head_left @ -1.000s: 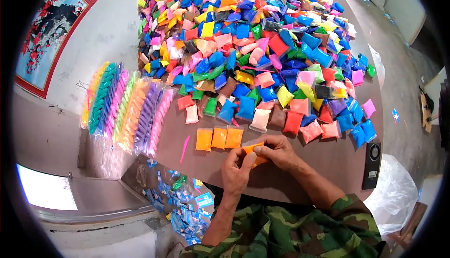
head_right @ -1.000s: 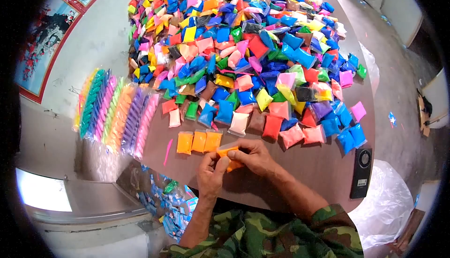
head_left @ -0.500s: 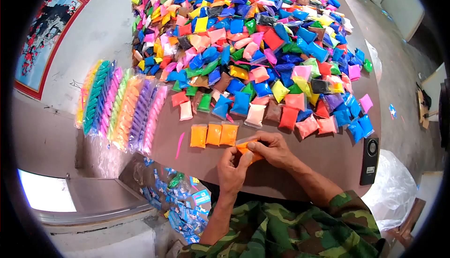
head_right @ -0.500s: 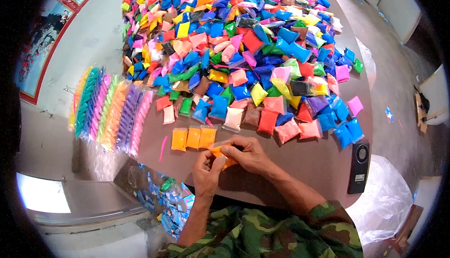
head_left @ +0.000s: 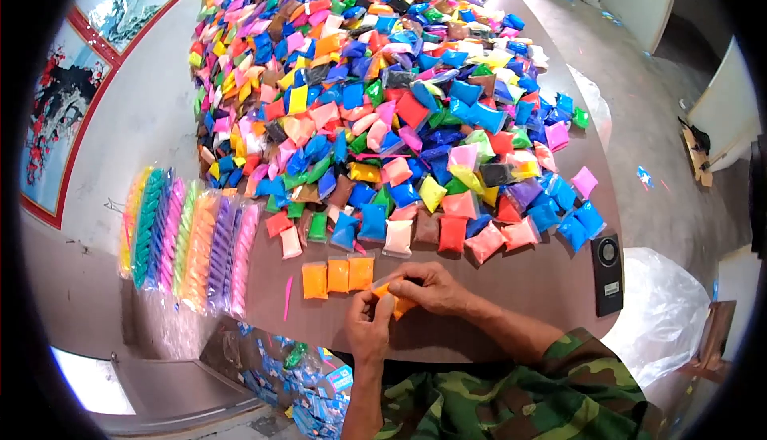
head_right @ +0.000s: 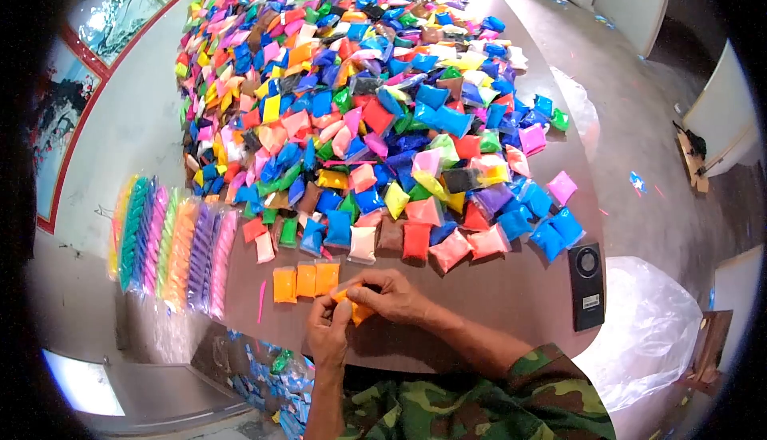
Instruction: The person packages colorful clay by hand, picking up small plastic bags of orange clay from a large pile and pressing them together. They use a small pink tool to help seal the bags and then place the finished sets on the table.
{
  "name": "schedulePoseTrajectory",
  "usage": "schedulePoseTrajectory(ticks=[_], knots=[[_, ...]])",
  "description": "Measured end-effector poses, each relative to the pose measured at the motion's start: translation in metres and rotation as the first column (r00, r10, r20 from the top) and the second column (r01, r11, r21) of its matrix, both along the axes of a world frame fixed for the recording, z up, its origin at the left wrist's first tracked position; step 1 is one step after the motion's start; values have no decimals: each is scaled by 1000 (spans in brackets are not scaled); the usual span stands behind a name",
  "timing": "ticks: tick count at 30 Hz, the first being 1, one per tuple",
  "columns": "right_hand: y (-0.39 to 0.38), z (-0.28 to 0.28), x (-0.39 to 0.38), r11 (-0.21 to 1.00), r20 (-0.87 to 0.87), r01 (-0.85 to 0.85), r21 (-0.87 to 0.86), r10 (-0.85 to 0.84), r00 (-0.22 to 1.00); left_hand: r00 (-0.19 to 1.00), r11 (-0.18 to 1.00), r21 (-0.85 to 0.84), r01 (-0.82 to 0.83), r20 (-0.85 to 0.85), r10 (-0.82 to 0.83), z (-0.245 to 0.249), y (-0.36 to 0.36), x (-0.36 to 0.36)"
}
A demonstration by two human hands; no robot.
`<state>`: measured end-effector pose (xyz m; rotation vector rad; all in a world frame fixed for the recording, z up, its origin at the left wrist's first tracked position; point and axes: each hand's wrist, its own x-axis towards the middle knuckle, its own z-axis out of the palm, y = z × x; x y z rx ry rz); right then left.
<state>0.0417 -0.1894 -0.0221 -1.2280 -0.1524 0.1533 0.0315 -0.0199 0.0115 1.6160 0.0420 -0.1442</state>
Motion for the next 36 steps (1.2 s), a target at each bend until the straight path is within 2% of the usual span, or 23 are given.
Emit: schedulePoseTrajectory(ticks=[5,8,11,14,17,20,23,29,32,35,36], knots=[[4,-7,1,1000,45,-30,-3,30,999,998,989,147,-7,68,-3,4,4,1],[7,-9,1,994,1,-49,98,49,999,984,992,104,-67,172,48,-10,5,3],[1,-5,2,993,-23,-103,61,105,994,985,982,175,-67,171,36,2,4,4],[1,-5,0,992,3,-108,71,109,994,996,1000,-1,-25,89,25,11,3,9],[2,-10,-1,994,42,-103,-38,104,994,997,983,171,61,27,-66,9,20,14],[5,-18,1,990,201,1,-139,27,979,989,962,273,27,131,-65,13,17,13],[2,-16,0,985,214,18,-171,20,977,986,951,309,0,156,-50,21,9,10],[6,-15,2,946,374,167,-278,-54,926,997,973,228,31,66,-47,17,13,16],[6,2,-1,978,194,71,-195,-32,980,991,940,339,43,106,-83,8,20,19],[4,5,-3,982,180,31,-189,4,984,958,893,450,-14,263,-118,11,18,15],[2,5,-3,977,160,-4,-214,39,986,957,900,434,-34,273,-96,12,17,14]])
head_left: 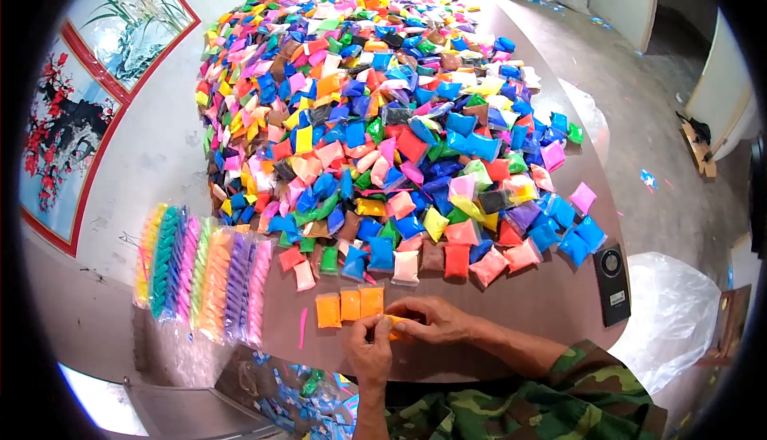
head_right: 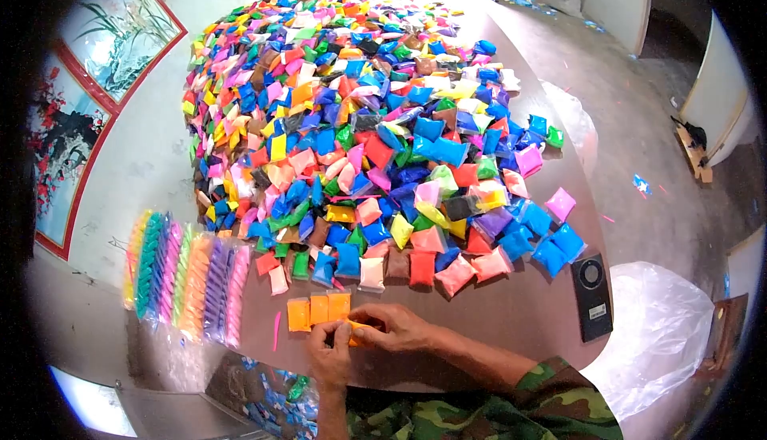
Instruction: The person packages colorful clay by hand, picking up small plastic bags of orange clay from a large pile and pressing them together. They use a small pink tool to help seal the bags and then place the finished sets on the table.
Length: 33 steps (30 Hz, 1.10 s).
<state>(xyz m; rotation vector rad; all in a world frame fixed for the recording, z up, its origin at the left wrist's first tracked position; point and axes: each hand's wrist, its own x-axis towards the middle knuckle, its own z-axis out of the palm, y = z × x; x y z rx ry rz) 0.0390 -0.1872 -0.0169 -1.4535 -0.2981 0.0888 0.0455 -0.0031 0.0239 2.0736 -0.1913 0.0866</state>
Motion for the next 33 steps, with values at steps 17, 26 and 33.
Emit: schedulePoseTrajectory(ticks=[17,26,33], knots=[[-1,-10,0,998,47,-30,-56,32,998,999,998,66,7,33,-9,1,-2,-2],[-5,-11,1,998,16,52,-42,-52,999,975,984,-180,-7,-221,-33,-9,2,-1],[-5,-5,2,999,-24,15,-37,-15,1000,999,999,39,32,-44,-30,-6,0,1]])
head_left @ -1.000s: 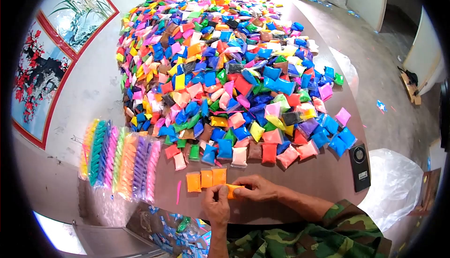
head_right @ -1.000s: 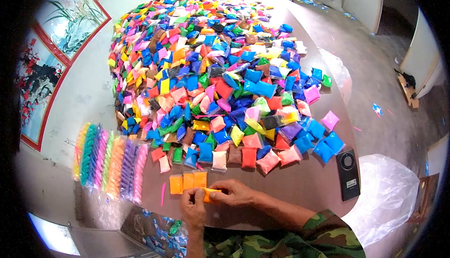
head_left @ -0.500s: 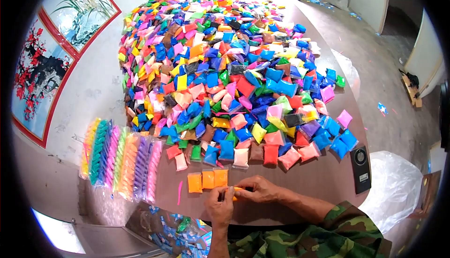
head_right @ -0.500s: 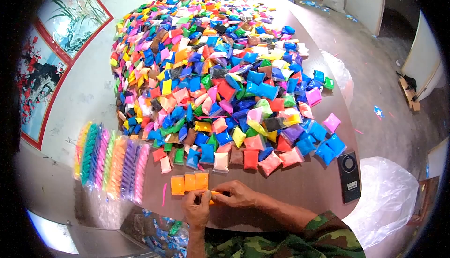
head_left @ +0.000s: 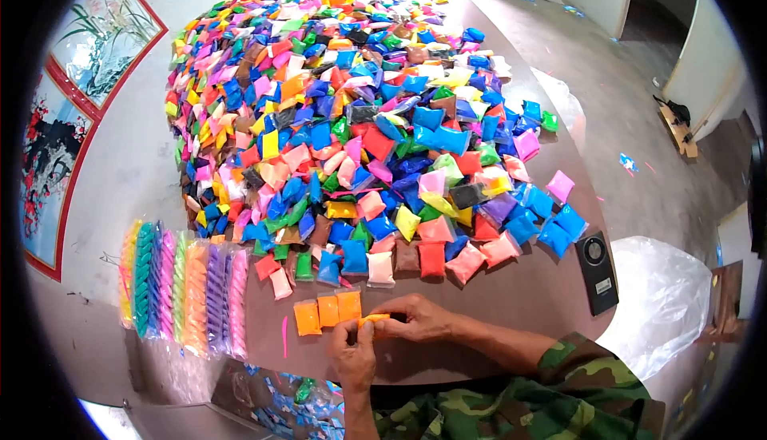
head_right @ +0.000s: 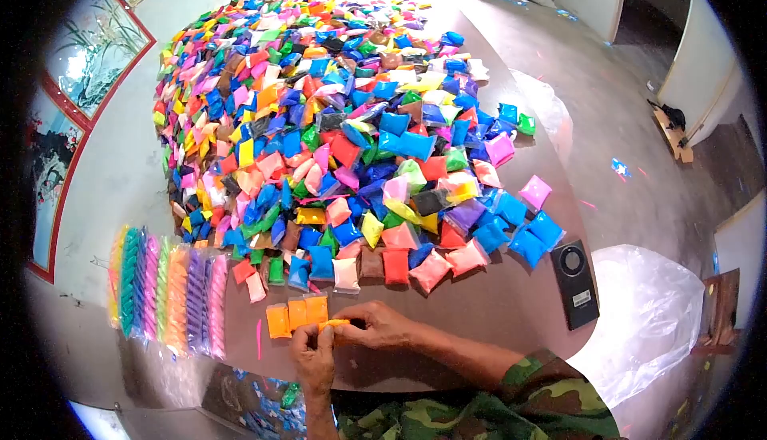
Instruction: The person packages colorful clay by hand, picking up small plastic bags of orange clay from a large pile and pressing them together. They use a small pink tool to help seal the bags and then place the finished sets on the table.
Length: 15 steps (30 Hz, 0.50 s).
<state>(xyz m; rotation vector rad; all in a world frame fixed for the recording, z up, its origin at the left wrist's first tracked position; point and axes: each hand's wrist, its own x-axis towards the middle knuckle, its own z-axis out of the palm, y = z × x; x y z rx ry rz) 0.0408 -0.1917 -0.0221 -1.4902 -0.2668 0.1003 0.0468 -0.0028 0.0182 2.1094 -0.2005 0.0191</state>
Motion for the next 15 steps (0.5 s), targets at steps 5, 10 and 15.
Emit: schedulePoseTrajectory(ticks=[5,10,15], knots=[[0,-2,1,998,-8,0,65,1,1000,999,997,-81,1,-37,-4,-11,7,4],[1,-5,0,999,34,26,35,-27,999,988,978,-201,-59,-154,28,-4,2,-3],[2,-2,1,997,84,37,-60,-32,996,999,999,-25,-28,-36,27,-2,2,-2]])
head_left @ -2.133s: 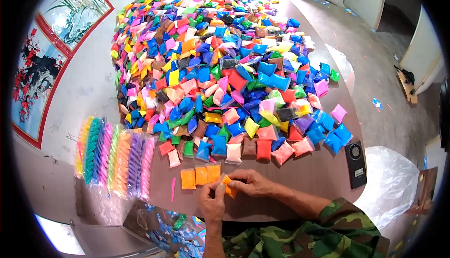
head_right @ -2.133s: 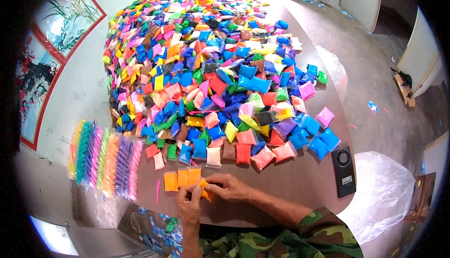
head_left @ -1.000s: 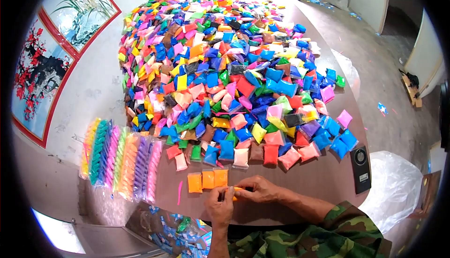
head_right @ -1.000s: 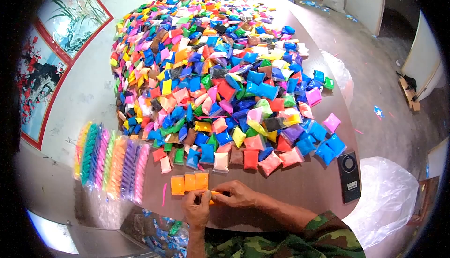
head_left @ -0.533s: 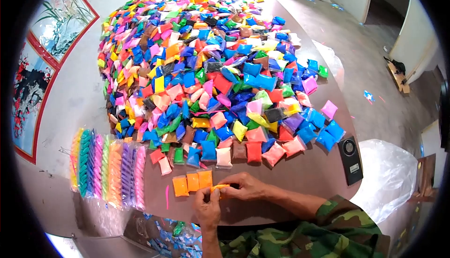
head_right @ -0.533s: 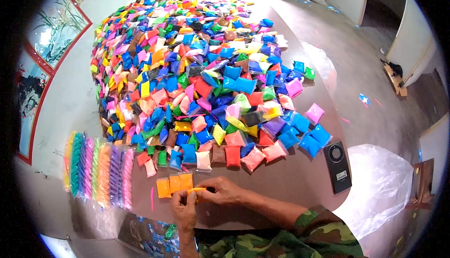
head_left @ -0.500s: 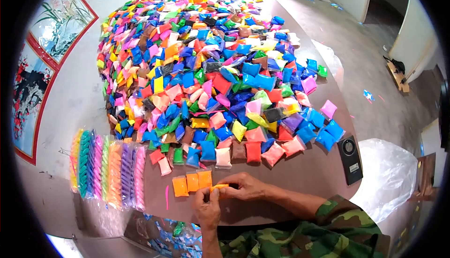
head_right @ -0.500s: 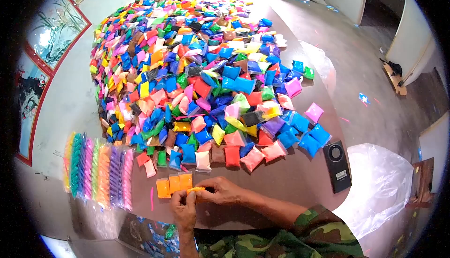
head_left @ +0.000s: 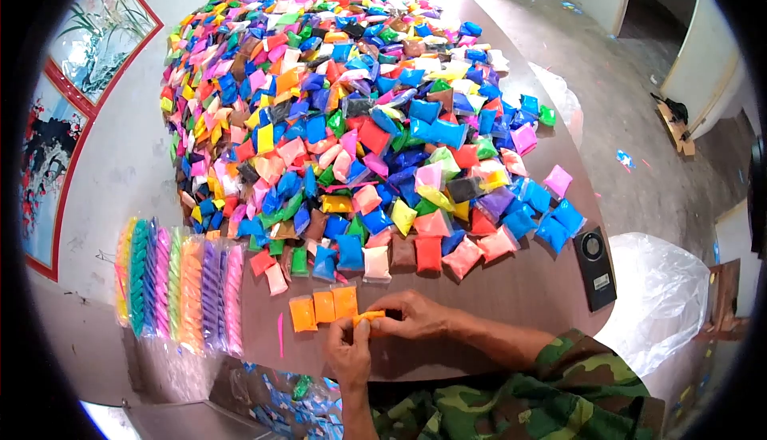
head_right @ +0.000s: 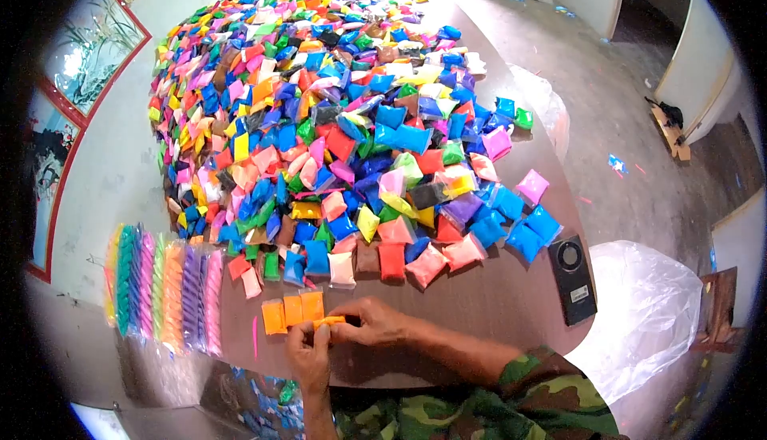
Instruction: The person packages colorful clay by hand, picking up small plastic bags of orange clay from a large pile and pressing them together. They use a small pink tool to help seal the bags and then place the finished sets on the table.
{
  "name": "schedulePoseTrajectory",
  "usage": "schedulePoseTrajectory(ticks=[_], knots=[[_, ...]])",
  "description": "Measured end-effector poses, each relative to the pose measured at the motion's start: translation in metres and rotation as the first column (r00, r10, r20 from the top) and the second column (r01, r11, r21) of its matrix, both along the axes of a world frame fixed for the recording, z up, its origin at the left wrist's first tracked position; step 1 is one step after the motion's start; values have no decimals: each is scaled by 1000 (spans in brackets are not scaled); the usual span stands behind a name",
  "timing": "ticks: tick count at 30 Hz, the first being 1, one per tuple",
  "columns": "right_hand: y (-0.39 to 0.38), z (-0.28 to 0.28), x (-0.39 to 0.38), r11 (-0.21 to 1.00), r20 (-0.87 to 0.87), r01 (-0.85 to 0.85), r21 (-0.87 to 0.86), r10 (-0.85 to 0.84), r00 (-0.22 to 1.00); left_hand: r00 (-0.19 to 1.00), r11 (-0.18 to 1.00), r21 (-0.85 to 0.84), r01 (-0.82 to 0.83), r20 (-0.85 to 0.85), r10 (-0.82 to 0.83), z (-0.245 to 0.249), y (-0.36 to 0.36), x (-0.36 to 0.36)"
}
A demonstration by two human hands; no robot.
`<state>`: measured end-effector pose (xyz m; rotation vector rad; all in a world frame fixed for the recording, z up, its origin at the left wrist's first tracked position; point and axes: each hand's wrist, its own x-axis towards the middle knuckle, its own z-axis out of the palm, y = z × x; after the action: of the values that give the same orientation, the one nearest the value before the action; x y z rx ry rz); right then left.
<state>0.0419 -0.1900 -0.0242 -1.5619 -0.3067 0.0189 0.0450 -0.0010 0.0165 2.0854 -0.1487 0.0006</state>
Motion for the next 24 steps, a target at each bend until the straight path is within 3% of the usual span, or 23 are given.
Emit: schedulePoseTrajectory(ticks=[1,6,9,11,13,17,19,24], knots=[[0,2,1,1000,-1,2,10,-2,1000,1000,998,69,-3,28,1,3,-2,-1],[3,2,0,975,-168,-7,221,45,985,998,997,-73,17,-67,-22,-4,7,0],[0,-4,2,990,-53,17,140,-10,999,990,963,-266,45,-118,-79,6,0,-1],[0,-4,1,995,-43,32,95,-28,999,987,958,-287,14,-151,-60,-3,0,-3],[4,-4,1,997,-84,36,74,-30,996,987,958,-284,-42,-158,-4,-9,0,-4],[3,3,3,996,-165,6,86,8,986,998,996,-90,15,-56,-20,-13,6,1],[3,-4,5,997,-110,13,73,-5,994,1000,1000,-15,23,-5,-23,-6,3,3],[1,-7,5,983,-200,6,183,31,979,997,980,-196,30,-59,-42,-2,-1,2]])
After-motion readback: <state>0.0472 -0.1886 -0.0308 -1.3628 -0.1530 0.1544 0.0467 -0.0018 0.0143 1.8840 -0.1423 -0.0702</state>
